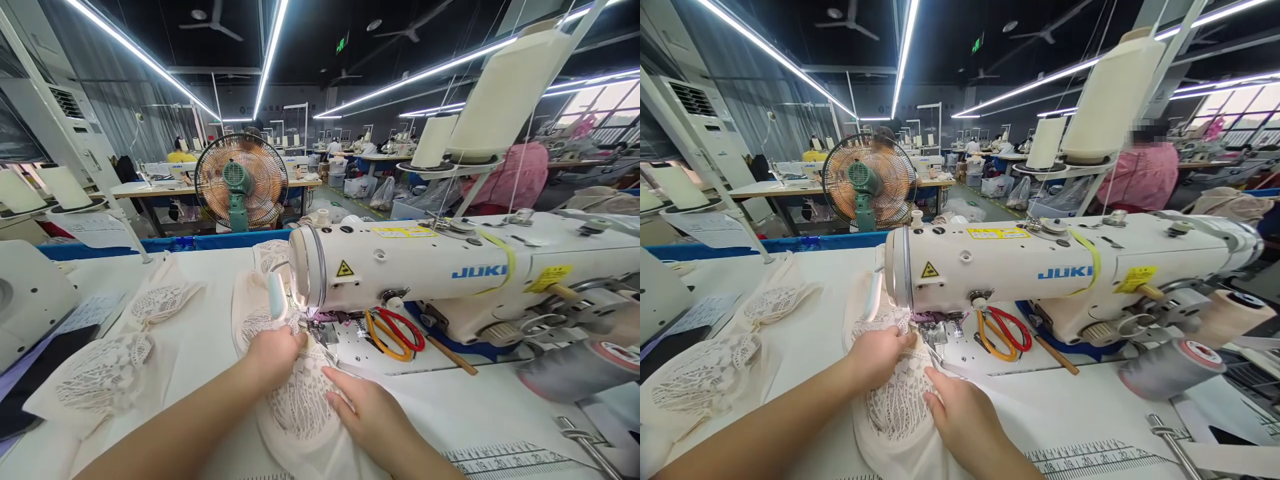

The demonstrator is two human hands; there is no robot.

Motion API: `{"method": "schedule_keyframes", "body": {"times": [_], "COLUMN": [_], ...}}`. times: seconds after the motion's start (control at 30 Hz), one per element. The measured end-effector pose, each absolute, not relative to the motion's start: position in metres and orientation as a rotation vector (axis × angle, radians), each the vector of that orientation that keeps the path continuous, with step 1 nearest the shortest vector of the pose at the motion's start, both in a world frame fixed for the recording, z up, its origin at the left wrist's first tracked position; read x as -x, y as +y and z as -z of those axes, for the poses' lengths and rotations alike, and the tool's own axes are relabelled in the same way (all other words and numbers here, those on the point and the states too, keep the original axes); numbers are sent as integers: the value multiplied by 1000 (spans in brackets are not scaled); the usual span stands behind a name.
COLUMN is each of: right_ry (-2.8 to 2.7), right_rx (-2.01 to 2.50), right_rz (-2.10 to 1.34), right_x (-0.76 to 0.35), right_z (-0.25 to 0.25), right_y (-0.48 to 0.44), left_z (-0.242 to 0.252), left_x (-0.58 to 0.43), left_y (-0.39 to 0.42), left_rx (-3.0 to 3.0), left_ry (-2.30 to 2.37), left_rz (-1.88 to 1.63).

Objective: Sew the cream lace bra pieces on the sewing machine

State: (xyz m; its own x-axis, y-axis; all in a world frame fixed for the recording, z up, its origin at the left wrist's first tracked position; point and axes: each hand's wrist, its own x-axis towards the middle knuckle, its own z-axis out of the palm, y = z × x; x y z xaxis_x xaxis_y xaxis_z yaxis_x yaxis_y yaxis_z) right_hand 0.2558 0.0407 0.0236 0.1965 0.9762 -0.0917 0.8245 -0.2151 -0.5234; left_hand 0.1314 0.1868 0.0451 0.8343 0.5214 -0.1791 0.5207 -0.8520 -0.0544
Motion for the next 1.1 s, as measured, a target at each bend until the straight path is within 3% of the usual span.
{"method": "schedule_keyframes", "body": {"times": [0.5,0.83,1.1], "right_ry": [-1741,-1840,-2141], "right_rx": [2169,2212,2211], "right_rz": [-568,-526,-506], "right_x": [-257,-254,-264], "right_z": [-31,-41,-39], "right_y": [48,42,17], "left_z": [-46,-59,-61], "left_x": [-138,-110,-86], "left_y": [196,178,165], "left_rx": [3021,3059,3115], "left_ry": [-858,-869,-911], "left_rz": [-295,-97,-558]}}
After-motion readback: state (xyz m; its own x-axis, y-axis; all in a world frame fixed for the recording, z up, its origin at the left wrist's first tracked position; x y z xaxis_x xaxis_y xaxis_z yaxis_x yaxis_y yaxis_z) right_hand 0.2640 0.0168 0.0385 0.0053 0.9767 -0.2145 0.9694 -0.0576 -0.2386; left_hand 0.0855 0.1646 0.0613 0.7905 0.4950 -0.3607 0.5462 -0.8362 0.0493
